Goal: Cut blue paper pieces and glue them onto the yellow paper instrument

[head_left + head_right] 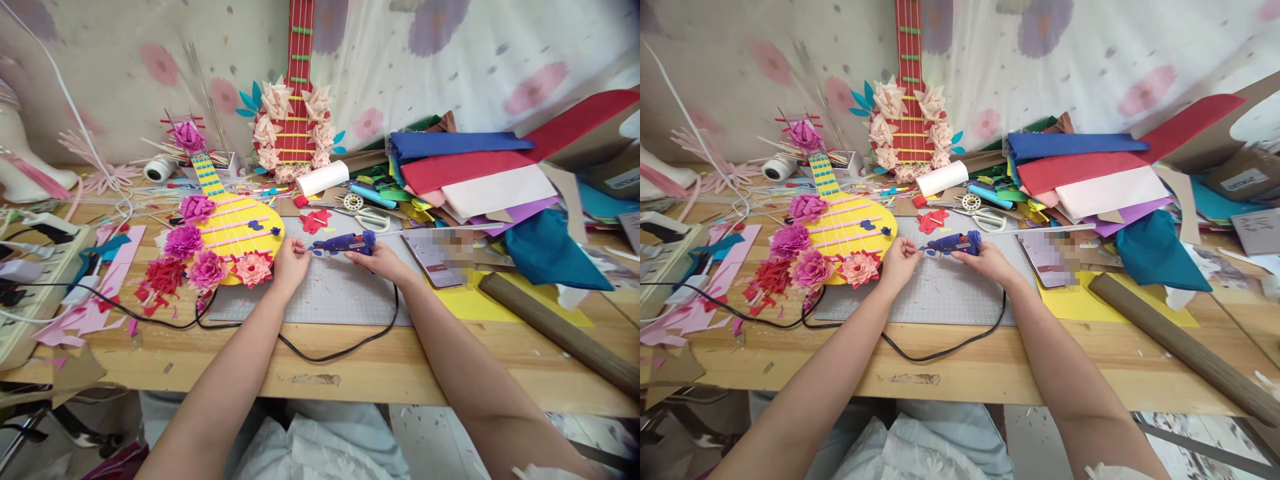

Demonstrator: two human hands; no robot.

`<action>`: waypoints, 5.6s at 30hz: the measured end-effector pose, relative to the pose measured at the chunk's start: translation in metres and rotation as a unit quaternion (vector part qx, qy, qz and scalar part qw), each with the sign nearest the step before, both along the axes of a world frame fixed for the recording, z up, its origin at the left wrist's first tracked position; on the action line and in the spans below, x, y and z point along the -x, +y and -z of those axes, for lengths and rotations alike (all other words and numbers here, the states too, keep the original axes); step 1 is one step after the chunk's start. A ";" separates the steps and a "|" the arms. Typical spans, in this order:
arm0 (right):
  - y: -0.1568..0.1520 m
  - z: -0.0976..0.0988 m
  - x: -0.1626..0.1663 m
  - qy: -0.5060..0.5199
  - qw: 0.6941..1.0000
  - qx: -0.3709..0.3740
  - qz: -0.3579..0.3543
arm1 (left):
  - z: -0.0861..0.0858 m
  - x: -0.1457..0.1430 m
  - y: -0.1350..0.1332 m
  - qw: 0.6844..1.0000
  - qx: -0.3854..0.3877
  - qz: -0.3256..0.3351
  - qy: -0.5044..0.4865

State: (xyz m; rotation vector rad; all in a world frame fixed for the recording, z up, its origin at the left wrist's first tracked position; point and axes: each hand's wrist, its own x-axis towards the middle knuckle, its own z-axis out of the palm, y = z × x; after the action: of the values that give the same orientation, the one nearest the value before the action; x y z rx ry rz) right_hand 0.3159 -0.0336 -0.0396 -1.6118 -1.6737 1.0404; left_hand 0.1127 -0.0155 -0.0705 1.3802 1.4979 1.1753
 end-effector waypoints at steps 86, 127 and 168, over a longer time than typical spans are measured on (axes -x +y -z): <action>0.080 -0.032 0.103 0.177 0.963 0.174 -0.106 | -0.083 0.068 0.055 0.951 -0.058 0.230 0.196; 0.070 -0.010 0.117 0.133 0.985 -0.032 -0.101 | -0.082 0.102 0.070 0.984 -0.011 0.120 0.130; 0.066 -0.010 0.135 -0.081 0.977 -0.174 -0.089 | -0.086 0.094 0.060 0.946 -0.036 0.193 0.260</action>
State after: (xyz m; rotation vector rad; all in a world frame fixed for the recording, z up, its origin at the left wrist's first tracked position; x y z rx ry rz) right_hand 0.1806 0.0328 -0.0296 -1.3651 -2.0107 0.6597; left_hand 0.0184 0.0441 0.0157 2.0344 1.4340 0.6499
